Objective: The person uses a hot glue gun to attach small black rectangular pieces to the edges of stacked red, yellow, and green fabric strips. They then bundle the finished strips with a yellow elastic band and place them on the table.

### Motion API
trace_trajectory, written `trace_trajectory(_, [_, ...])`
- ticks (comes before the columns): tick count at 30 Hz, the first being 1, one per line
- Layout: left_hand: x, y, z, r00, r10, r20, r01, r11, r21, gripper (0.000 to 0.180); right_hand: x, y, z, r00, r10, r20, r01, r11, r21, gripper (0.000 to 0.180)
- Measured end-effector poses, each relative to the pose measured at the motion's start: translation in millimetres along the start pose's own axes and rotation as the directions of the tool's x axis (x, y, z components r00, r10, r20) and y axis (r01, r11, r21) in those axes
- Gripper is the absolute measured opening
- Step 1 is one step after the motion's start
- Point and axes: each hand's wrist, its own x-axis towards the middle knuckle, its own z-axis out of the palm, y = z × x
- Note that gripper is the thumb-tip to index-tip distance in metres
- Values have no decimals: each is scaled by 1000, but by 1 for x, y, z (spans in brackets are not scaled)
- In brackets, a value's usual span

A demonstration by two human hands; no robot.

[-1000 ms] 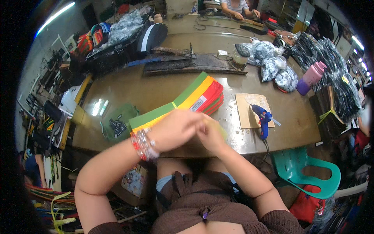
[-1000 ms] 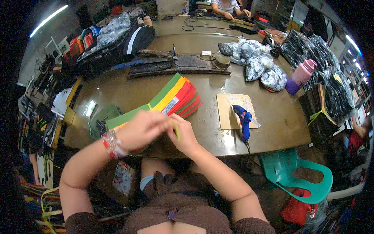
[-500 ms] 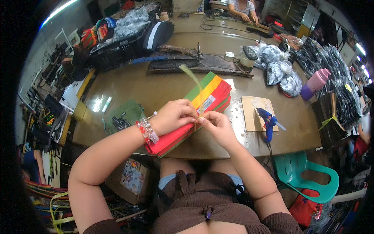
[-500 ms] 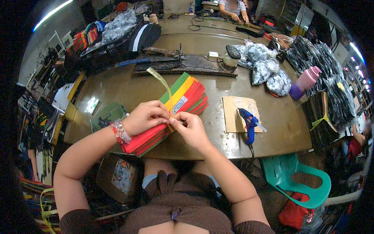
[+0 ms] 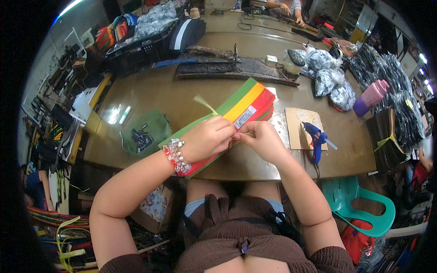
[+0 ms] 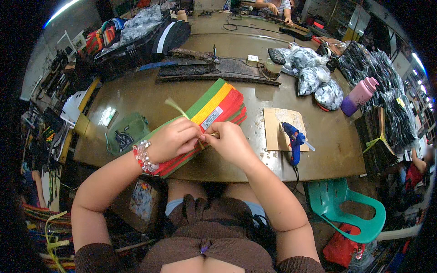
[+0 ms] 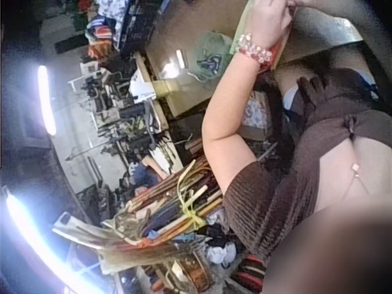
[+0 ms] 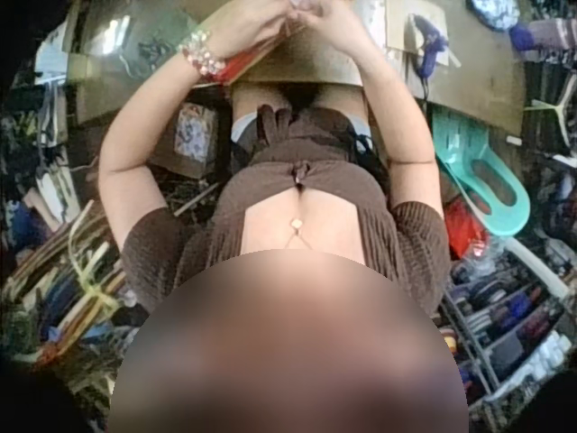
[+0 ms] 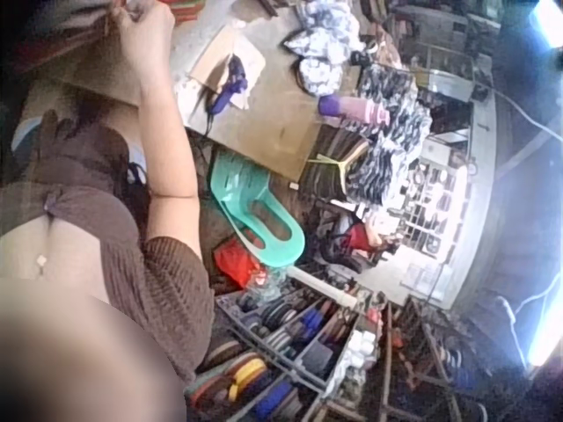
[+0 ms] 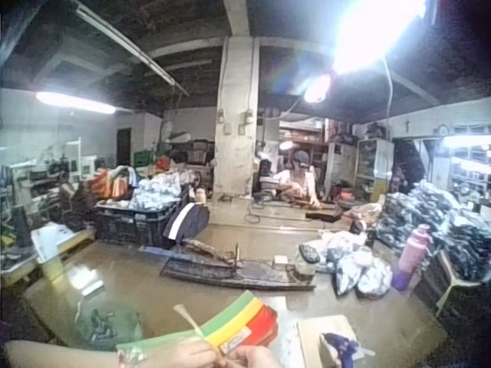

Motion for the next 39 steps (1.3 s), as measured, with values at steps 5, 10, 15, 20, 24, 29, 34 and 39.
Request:
trace_trajectory(5, [0, -5, -1, 962, -250, 109, 267, 946, -185, 9, -24, -12, 26, 878, -387, -280, 254, 875, -413, 10])
trace_trajectory(10, [2, -3, -1, 985, -171, 28, 173, 962, -209, 10, -21, -7, 24, 979, -97, -178, 111, 991, 72, 13])
trace_trajectory(15, [3, 1, -12, 986, -167, -13, 158, 953, -258, 11, -19, 0, 15, 904, 288, 316, -424, 496, 758, 17])
trace_trajectory(20, [2, 14, -17, 977, -164, 136, 169, 985, -24, 14, -16, -4, 17, 924, 230, 306, -382, 502, 776, 15])
trace_trajectory(24, [4, 17, -24, 977, -89, 196, 60, 987, 152, 14, -14, 0, 16, 958, 210, 194, -286, 724, 628, 17])
trace_trajectory(29, [-6, 8, -39, 984, -46, 173, 1, 969, 247, 14, -19, 20, 31, 975, 175, -136, -135, 956, 260, 20])
trace_trajectory(34, [-22, 2, -49, 956, -224, 191, 169, 948, 269, 14, -21, 57, 25, 955, 238, 179, -292, 866, 405, 20])
trace_trajectory(39, [-67, 29, -65, 671, -611, -420, 607, 778, -161, 54, 5, 112, -60, 897, 441, -34, -375, 797, 473, 39])
